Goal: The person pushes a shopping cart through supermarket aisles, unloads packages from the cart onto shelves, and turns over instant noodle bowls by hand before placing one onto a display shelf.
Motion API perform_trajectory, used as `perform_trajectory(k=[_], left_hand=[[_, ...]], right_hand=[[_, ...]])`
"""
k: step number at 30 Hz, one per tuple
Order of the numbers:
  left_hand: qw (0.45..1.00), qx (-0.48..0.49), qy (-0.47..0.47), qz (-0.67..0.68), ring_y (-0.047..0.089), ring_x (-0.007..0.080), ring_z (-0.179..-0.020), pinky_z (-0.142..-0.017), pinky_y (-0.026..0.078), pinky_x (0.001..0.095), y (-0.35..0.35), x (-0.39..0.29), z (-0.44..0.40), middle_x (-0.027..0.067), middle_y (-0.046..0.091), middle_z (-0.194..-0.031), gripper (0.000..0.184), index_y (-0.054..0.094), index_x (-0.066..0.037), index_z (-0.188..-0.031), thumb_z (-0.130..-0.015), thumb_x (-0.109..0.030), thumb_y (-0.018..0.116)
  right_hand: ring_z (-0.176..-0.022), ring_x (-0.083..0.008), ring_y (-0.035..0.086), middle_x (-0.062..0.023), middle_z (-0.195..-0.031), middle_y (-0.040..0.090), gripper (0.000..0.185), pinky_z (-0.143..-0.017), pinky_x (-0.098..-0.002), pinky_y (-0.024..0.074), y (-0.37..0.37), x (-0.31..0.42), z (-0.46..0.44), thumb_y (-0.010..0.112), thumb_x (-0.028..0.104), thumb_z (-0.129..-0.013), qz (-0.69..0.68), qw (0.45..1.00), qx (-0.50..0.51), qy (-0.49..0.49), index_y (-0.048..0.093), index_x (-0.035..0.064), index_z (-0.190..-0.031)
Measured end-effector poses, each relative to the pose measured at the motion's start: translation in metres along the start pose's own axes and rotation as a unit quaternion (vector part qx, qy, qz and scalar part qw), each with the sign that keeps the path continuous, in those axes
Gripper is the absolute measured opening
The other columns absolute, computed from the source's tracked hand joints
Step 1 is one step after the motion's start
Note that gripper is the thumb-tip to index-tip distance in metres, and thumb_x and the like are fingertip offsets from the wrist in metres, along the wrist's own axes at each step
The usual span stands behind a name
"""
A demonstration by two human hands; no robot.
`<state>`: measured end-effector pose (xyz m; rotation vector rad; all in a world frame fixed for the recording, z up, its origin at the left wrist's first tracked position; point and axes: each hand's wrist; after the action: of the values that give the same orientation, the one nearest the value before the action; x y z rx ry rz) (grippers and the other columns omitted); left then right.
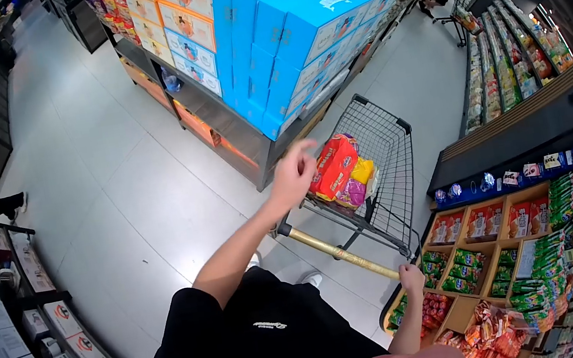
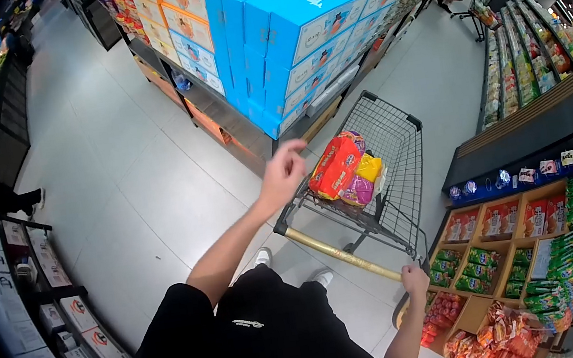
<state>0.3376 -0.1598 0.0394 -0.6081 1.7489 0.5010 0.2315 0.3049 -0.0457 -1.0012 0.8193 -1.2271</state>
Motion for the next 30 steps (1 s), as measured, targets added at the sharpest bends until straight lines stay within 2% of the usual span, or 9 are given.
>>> perform_trajectory(k=[2,4,7,12,16,19,23,25,30], left_hand=[[0.999,-0.020,0.027,-0.036,0.053,0.0054,-0.062,-0.058,0.042,0.0236,-0.021,-0.049,-0.046,0.0011,0.061,-0.073,0.050,0.041,-0.005,-0.143,-0.095,-0.005,0.053],[0.991,-0.020,0.089,-0.094,0.055,0.0096,-0.060,-0.057,0.044,0.0269,-0.035,-0.069,-0.084,0.0025,0.062,-0.072,0.071,0.022,-0.008,-0.155,-0.092,-0.007,0.055],[0.976,-0.029,0.104,-0.190,0.060,0.0165,-0.059,-0.056,0.046,0.0318,-0.045,-0.084,-0.117,0.0052,0.065,-0.073,0.082,0.011,-0.010,-0.158,-0.090,-0.009,0.057],[0.962,-0.010,0.108,-0.251,0.064,0.0243,-0.061,-0.057,0.049,0.0370,-0.051,-0.083,-0.137,0.0071,0.066,-0.074,0.086,0.009,-0.011,-0.158,-0.089,-0.013,0.059],[0.931,0.007,0.121,-0.345,0.065,0.0271,-0.061,-0.058,0.051,0.0394,-0.053,-0.077,-0.146,0.0061,0.065,-0.071,0.088,0.010,-0.011,-0.158,-0.088,-0.015,0.062],[0.916,0.000,0.131,-0.379,0.065,0.0273,-0.062,-0.057,0.052,0.0401,-0.058,-0.067,-0.138,0.0051,0.065,-0.071,0.088,0.012,-0.011,-0.158,-0.087,-0.015,0.063],[0.932,-0.014,0.133,-0.337,0.066,0.0274,-0.063,-0.057,0.052,0.0407,-0.064,-0.060,-0.135,0.0050,0.066,-0.071,0.087,0.014,-0.011,-0.158,-0.086,-0.016,0.064],[0.925,-0.013,0.178,-0.335,0.066,0.0278,-0.062,-0.057,0.052,0.0415,-0.063,-0.072,-0.142,0.0058,0.066,-0.071,0.088,0.014,-0.011,-0.157,-0.086,-0.018,0.064],[0.912,-0.004,0.177,-0.370,0.065,0.0302,-0.058,-0.054,0.051,0.0430,-0.055,-0.078,-0.145,0.0087,0.065,-0.067,0.091,0.011,-0.006,-0.157,-0.084,-0.018,0.064]], right_hand=[[-0.091,-0.0366,0.066,-0.0175,-0.090,0.070,0.043,-0.084,-0.0454,0.0496,0.009,-0.001,0.003,0.043,0.039,-0.089,0.005,1.000,0.011,0.023,0.072,0.0077,-0.091],[-0.091,-0.0362,0.066,-0.0172,-0.091,0.070,0.040,-0.084,-0.0447,0.0499,0.010,0.005,0.013,0.045,0.037,-0.088,0.003,0.999,0.013,0.038,0.072,0.0075,-0.091],[-0.091,-0.0365,0.066,-0.0174,-0.092,0.070,0.037,-0.084,-0.0447,0.0501,0.012,0.015,0.026,0.047,0.035,-0.086,-0.011,0.999,0.006,0.050,0.072,0.0074,-0.091],[-0.092,-0.0416,0.066,-0.0213,-0.093,0.070,0.038,-0.087,-0.0483,0.0507,0.015,0.033,0.041,0.047,0.035,-0.086,-0.023,0.998,0.004,0.052,0.074,0.0098,-0.092],[-0.092,-0.0369,0.067,-0.0170,-0.093,0.071,0.038,-0.084,-0.0457,0.0507,0.018,0.048,0.050,0.047,0.035,-0.087,-0.003,0.997,0.007,0.072,0.073,0.0090,-0.092],[-0.088,-0.0421,0.067,-0.0225,-0.088,0.069,0.037,-0.083,-0.0493,0.0517,0.020,0.050,0.054,0.047,0.035,-0.087,-0.023,0.997,-0.019,0.065,0.075,0.0096,-0.089],[-0.088,-0.0417,0.067,-0.0219,-0.089,0.070,0.037,-0.082,-0.0490,0.0520,0.020,0.053,0.052,0.047,0.035,-0.087,-0.018,0.998,-0.020,0.063,0.075,0.0100,-0.090],[-0.088,-0.0415,0.067,-0.0217,-0.089,0.070,0.037,-0.082,-0.0491,0.0521,0.020,0.052,0.052,0.047,0.035,-0.087,-0.013,0.998,-0.020,0.063,0.075,0.0104,-0.090],[-0.089,-0.0407,0.067,-0.0208,-0.089,0.070,0.036,-0.082,-0.0491,0.0521,0.023,0.047,0.050,0.047,0.034,-0.088,-0.011,0.998,-0.028,0.061,0.075,0.0121,-0.091]])
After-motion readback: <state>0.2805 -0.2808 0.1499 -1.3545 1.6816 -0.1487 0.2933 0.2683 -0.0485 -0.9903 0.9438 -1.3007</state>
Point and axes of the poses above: each hand's wrist, its own z-axis away from the middle knuckle, its own y-axis out of the palm, x = y × z
